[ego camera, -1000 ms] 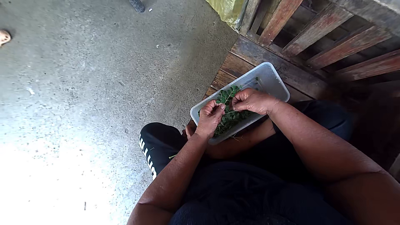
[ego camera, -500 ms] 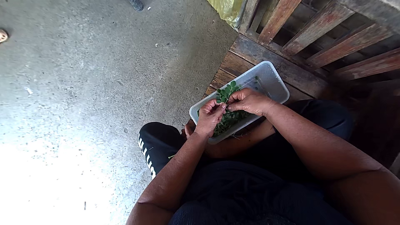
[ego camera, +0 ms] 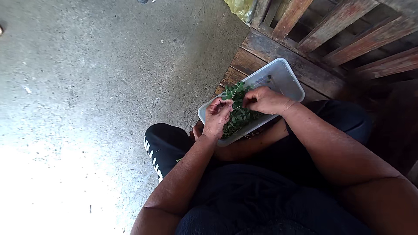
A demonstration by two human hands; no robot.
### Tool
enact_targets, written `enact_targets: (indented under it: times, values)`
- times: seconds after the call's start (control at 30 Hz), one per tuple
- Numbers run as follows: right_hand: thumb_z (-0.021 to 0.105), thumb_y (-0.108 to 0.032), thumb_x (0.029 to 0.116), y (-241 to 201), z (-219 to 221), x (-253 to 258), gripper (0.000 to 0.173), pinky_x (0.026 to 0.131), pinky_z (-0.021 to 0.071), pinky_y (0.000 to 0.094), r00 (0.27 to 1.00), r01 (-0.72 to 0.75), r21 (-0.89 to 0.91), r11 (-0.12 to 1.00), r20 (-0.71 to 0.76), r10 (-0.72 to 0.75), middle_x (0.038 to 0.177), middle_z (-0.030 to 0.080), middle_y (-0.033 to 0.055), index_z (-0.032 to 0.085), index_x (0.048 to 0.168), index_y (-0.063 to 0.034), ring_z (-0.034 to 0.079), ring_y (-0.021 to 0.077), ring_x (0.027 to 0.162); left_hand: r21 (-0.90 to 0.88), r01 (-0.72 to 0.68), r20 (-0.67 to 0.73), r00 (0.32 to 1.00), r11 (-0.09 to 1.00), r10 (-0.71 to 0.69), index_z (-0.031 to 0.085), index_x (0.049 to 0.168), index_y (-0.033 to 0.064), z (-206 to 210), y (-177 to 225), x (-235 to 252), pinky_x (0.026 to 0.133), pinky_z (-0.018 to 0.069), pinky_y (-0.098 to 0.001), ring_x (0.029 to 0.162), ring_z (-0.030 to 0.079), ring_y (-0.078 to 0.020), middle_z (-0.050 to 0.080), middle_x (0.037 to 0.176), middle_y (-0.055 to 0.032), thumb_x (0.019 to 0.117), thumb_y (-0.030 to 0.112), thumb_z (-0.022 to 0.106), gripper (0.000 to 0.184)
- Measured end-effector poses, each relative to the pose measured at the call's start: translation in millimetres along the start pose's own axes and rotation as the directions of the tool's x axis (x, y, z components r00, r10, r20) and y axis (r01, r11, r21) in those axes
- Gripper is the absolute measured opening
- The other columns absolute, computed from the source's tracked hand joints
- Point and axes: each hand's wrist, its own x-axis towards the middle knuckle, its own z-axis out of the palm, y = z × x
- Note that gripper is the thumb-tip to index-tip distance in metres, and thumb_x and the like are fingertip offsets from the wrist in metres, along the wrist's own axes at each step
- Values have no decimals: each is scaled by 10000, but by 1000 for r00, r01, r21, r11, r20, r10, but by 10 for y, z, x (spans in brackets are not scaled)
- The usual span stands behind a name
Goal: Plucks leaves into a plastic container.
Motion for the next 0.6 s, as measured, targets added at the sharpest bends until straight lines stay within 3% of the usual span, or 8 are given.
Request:
enact_targets:
  times: [0.07, 0.13, 0.3, 0.47, 0.6]
  values:
    - [671, -36, 956, 9, 91, 54, 135, 975, 507, 473, 997, -58, -95, 994, 40, 62, 1088, 705, 158, 736, 1074, -18, 664, 279, 1051, -28, 11, 3, 1000, 1000, -11, 639, 1041, 42, 1, 7, -5, 460, 393, -133, 513, 482, -2, 656, 806, 2, 945, -47, 525, 173]
    - [687, -56, 948, 22, 141, 97, 162, 990, 500, 494, 995, -81, -127, 989, 39, 87, 1128, 693, 166, 731, 1101, -25, 653, 303, 1084, -32, 39, 7, 999, 999, -39, 629, 1069, 39, 11, 7, 0, 440, 370, -129, 493, 451, 3, 648, 821, 1, 911, -65, 509, 224]
    - [717, -93, 938, 10, 256, 161, 183, 1015, 473, 521, 994, -87, -189, 978, 54, 99, 1190, 637, 204, 721, 1103, -14, 610, 350, 1142, -9, 130, -17, 991, 992, -130, 660, 1014, 23, 29, 32, 18, 406, 320, -136, 445, 383, 5, 651, 775, -10, 963, -70, 574, 136]
    - [695, -75, 950, 46, 211, 157, 134, 999, 477, 482, 997, -57, -158, 986, 51, 66, 1137, 656, 178, 735, 1060, -10, 619, 313, 1106, 55, 129, -14, 992, 990, -128, 658, 1102, 15, 15, 17, 29, 416, 329, -135, 457, 402, 10, 687, 836, -19, 1024, 11, 537, 144]
    - [673, -113, 978, 46, 29, 70, 165, 1010, 481, 502, 996, -61, -122, 991, -70, 53, 1128, 692, 187, 741, 1079, -2, 642, 317, 1110, 135, 120, 50, 991, 984, -128, 606, 1196, 111, -12, 45, -60, 421, 333, -126, 458, 409, 13, 704, 917, 7, 1100, 176, 396, 240]
